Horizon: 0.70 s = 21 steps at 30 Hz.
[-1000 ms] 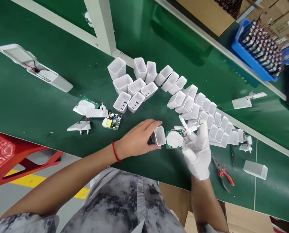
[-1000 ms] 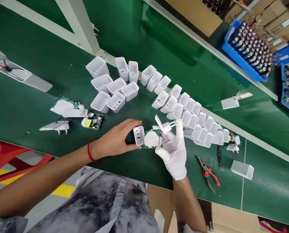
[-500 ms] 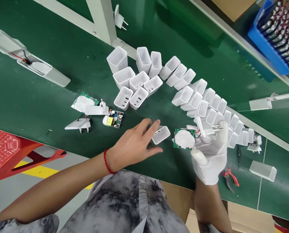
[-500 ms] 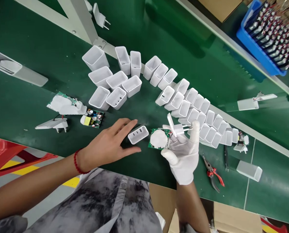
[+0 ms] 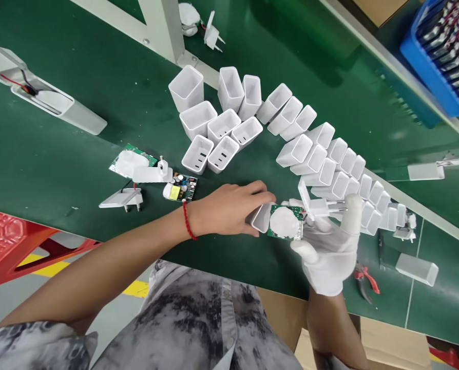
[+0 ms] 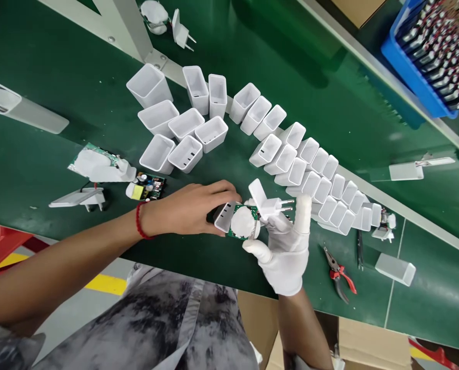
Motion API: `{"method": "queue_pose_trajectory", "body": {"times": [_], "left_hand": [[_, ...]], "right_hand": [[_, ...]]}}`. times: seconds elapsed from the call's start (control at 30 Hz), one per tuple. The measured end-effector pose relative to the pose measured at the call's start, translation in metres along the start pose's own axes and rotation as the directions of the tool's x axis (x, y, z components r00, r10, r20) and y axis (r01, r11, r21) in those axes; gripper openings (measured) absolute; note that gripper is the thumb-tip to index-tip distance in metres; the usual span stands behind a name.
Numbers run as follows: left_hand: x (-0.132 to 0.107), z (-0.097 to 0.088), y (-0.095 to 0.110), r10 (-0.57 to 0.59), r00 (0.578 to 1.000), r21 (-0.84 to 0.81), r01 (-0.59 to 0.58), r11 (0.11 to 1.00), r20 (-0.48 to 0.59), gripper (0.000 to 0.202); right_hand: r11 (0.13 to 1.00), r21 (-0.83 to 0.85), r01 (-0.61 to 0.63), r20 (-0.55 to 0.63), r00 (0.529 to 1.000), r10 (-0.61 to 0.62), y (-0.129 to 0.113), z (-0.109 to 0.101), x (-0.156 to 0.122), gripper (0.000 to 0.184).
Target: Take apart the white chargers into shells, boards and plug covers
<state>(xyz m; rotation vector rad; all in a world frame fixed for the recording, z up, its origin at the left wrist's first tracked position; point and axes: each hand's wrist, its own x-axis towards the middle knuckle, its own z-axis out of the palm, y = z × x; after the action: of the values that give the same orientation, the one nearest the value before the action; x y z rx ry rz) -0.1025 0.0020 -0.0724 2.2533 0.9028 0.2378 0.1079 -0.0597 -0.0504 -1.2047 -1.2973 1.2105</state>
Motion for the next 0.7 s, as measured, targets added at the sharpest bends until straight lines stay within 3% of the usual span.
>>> {"method": "queue_pose_trajectory", "body": {"times": [0.17,0.3,0.5,0.6,0.7], "left_hand": [[0.002,0.019,-0.002,-0.039,0.994,-0.068,0.033,0.997,-0.103,0.07],[0.001,0.022,-0.005,-0.003,0.993,-0.069,-0.006,0.998,-0.122,0.063],[0.003,0.025,-0.008,0.023,0.987,-0.055,-0.032,0.998,-0.158,0.056],[0.002,0.026,-0.009,0.032,0.98,-0.059,-0.044,0.997,-0.194,0.056],[0.001,0.028,-0.01,0.04,0.975,-0.067,-0.056,0.996,-0.219,0.057]], "right_hand": [[0.978,-0.195,0.075,0.101,0.993,-0.056,0.008,-0.001,0.0,0.103],[0.969,-0.227,0.099,0.189,0.98,-0.056,0.012,-0.003,0.004,0.107],[0.922,-0.329,0.201,0.217,0.967,-0.133,0.016,-0.007,0.006,0.101],[0.907,-0.378,0.188,0.176,0.976,-0.129,0.017,-0.007,0.006,0.103],[0.937,-0.328,0.121,0.248,0.968,-0.038,0.012,-0.006,0.01,0.097]]}}
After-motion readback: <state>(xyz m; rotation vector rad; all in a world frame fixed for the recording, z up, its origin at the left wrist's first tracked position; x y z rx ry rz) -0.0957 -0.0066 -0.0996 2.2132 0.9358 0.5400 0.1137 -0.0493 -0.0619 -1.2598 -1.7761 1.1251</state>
